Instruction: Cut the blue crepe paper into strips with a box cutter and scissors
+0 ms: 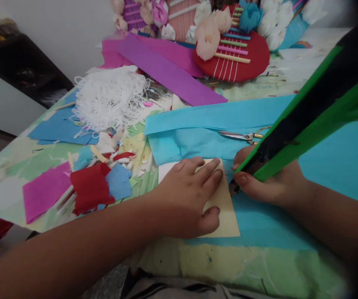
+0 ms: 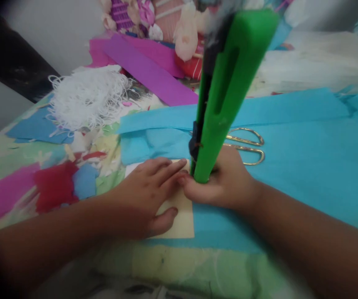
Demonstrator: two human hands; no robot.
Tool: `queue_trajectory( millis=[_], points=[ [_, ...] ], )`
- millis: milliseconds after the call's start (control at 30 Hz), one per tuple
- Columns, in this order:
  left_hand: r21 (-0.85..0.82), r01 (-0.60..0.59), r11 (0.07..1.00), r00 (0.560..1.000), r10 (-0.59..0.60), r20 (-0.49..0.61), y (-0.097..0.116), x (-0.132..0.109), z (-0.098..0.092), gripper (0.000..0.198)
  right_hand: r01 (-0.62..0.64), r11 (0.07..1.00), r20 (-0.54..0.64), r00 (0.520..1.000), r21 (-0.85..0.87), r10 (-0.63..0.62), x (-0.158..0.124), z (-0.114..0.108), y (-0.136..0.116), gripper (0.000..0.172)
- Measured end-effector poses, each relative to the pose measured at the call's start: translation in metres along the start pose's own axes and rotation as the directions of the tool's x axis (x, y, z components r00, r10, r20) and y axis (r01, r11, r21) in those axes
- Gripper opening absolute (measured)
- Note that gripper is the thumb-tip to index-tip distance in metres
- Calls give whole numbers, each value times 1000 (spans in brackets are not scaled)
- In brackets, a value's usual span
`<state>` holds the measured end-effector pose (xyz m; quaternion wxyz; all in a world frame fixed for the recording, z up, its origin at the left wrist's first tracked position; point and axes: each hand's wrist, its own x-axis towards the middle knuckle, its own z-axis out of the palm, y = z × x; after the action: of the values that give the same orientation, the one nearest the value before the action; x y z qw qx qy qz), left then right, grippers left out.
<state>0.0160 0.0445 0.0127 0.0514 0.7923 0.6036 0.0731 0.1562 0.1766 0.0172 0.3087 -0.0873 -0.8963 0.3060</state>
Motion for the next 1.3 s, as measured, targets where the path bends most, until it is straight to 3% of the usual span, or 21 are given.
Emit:
queue_trajectory(
  millis=[200,333,467,667,833,1067,1300],
  points=[
    [-9,-10,1000,1000,10,1,0,0,1,62,53,998,35,998,-39,-52,1,-1,-5,22],
    [-22,-11,1000,998,12,68,-1,2,0,65,68,996,95,994,-58,-62,-1,-1,-7,24],
    [-23,-7,1000,998,9,65,-1,3,-1,65,73,996,104,992,-52,-68,-1,0,-6,25],
    [-9,0,1000,1000,0,14,0,-1,0,62,25,1000,-35,999,12,-24,1,-1,-3,26],
    [-11,5,1000,1000,-5,15,0,0,0,61,9,1000,-41,999,20,-8,2,0,-3,28],
    [-14,-3,1000,1000,3,-2,-1,-1,2,64,42,999,37,998,8,-42,-1,1,-3,22],
    [-35,-7,999,996,11,92,-1,2,0,64,29,999,102,994,20,-30,-4,-2,-4,21]
  ],
)
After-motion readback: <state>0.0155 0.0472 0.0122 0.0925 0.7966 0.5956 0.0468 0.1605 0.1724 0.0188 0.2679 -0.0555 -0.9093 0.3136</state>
